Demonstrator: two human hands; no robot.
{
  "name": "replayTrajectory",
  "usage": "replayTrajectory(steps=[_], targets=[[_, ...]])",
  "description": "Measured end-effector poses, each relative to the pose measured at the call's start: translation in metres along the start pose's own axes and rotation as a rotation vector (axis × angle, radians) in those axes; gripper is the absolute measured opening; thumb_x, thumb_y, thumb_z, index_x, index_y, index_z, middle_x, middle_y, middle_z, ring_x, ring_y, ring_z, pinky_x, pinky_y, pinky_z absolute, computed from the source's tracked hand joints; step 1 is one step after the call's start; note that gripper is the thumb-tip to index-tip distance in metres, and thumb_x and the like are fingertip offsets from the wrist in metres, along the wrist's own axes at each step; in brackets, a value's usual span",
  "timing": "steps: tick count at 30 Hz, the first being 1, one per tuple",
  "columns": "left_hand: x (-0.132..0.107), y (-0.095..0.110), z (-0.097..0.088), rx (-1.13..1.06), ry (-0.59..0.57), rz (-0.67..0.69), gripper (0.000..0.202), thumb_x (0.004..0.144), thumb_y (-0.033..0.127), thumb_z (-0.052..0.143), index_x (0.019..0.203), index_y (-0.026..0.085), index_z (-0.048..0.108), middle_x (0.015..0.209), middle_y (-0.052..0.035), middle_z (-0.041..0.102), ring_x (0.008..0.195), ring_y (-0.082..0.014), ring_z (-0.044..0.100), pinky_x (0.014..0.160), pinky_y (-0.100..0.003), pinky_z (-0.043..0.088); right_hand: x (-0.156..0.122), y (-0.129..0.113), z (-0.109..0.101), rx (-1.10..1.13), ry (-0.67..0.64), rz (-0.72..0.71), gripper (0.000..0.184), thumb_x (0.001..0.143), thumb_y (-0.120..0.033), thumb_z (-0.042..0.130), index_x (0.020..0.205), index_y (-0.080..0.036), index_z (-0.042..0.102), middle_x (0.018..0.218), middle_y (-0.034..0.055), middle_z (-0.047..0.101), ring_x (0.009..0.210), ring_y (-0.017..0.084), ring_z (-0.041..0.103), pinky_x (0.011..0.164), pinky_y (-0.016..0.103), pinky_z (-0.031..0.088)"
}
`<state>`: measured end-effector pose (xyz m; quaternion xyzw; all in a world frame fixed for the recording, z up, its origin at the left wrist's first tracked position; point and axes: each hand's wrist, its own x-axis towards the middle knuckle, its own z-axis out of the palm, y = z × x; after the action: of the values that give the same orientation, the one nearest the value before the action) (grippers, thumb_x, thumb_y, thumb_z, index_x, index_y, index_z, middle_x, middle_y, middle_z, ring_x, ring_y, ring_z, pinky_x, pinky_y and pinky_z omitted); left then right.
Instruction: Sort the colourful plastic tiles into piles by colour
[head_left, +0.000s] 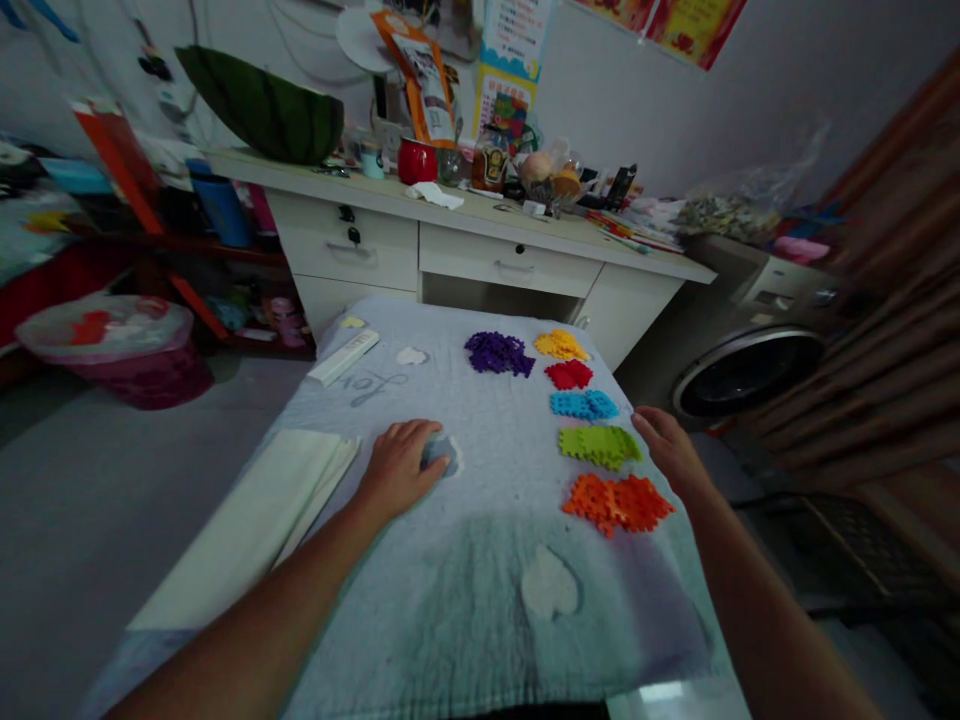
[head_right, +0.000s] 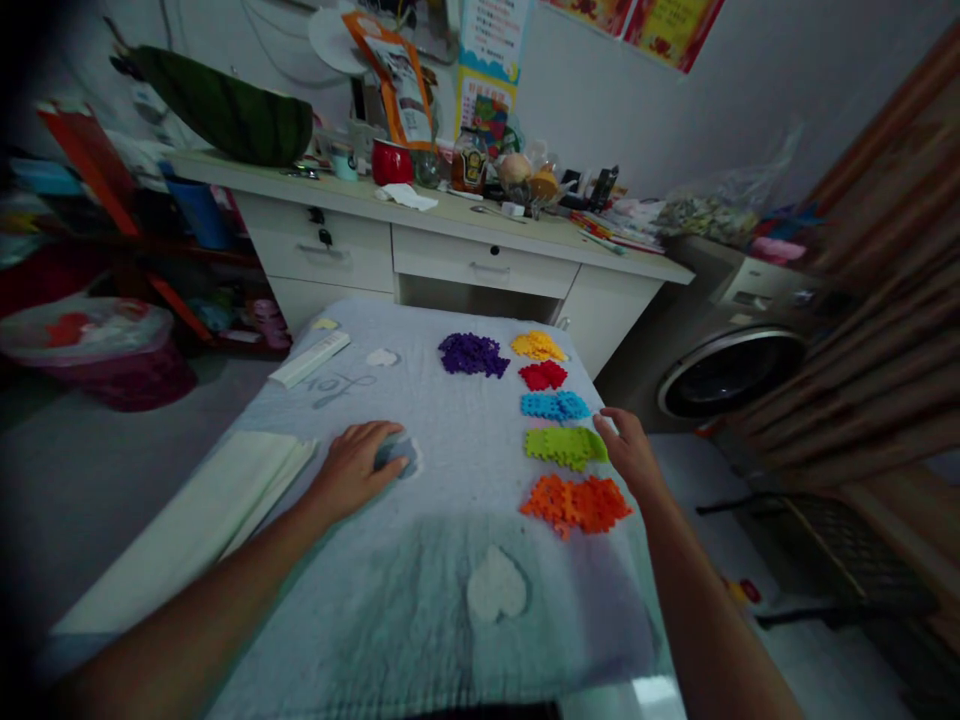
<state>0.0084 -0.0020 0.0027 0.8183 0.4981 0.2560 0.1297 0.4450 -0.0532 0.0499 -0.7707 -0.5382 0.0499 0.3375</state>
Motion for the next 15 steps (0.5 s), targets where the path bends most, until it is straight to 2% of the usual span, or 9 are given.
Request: replayTrajectory(steps=[3, 7, 11, 15], targets=[[-0.001, 0.002, 0.0, 0.01, 0.0, 0.035, 0.04, 0.084, 0.043, 0.058, 0.117, 0.02, 0.059, 0.119, -0.0089, 0.065, 0.11, -0.0306, 0.055, 0.094, -0.047, 0.042, -0.041, 0.009, -0.003, 0.018, -0.056, 0.075, 0.063, 0.081, -0.068, 0.046, 0.116, -0.018, 0.063, 0.122, 0.0152, 0.062, 0.115, 0.03, 0.057, 0.099, 0.047, 0.045], [-0.004, 0.004, 0.002, 0.02, -0.019, 0.133, 0.04, 0.084, 0.045, 0.058, 0.116, 0.02, 0.06, 0.117, -0.0091, 0.066, 0.108, -0.0291, 0.055, 0.095, -0.045, 0.042, -0.079, 0.013, 0.001, 0.024, -0.068, 0.137, 0.074, 0.08, -0.069, 0.046, 0.13, -0.015, 0.054, 0.136, 0.0183, 0.055, 0.126, 0.033, 0.051, 0.107, 0.05, 0.039], [-0.007, 0.012, 0.003, -0.004, -0.075, 0.254, 0.038, 0.086, 0.042, 0.057, 0.117, 0.021, 0.059, 0.12, -0.009, 0.065, 0.111, -0.0274, 0.055, 0.098, -0.045, 0.04, -0.102, 0.006, 0.005, -0.023, -0.08, 0.184, 0.075, 0.083, -0.067, 0.041, 0.135, -0.014, 0.05, 0.138, 0.019, 0.054, 0.128, 0.033, 0.05, 0.11, 0.051, 0.035], [-0.012, 0.028, 0.004, -0.029, -0.134, 0.305, 0.039, 0.084, 0.041, 0.06, 0.117, 0.021, 0.06, 0.123, -0.01, 0.063, 0.115, -0.0285, 0.054, 0.102, -0.046, 0.04, -0.116, -0.006, 0.01, -0.042, -0.052, 0.152, 0.075, 0.081, -0.065, 0.048, 0.138, -0.015, 0.048, 0.138, 0.019, 0.054, 0.128, 0.035, 0.049, 0.109, 0.051, 0.036]])
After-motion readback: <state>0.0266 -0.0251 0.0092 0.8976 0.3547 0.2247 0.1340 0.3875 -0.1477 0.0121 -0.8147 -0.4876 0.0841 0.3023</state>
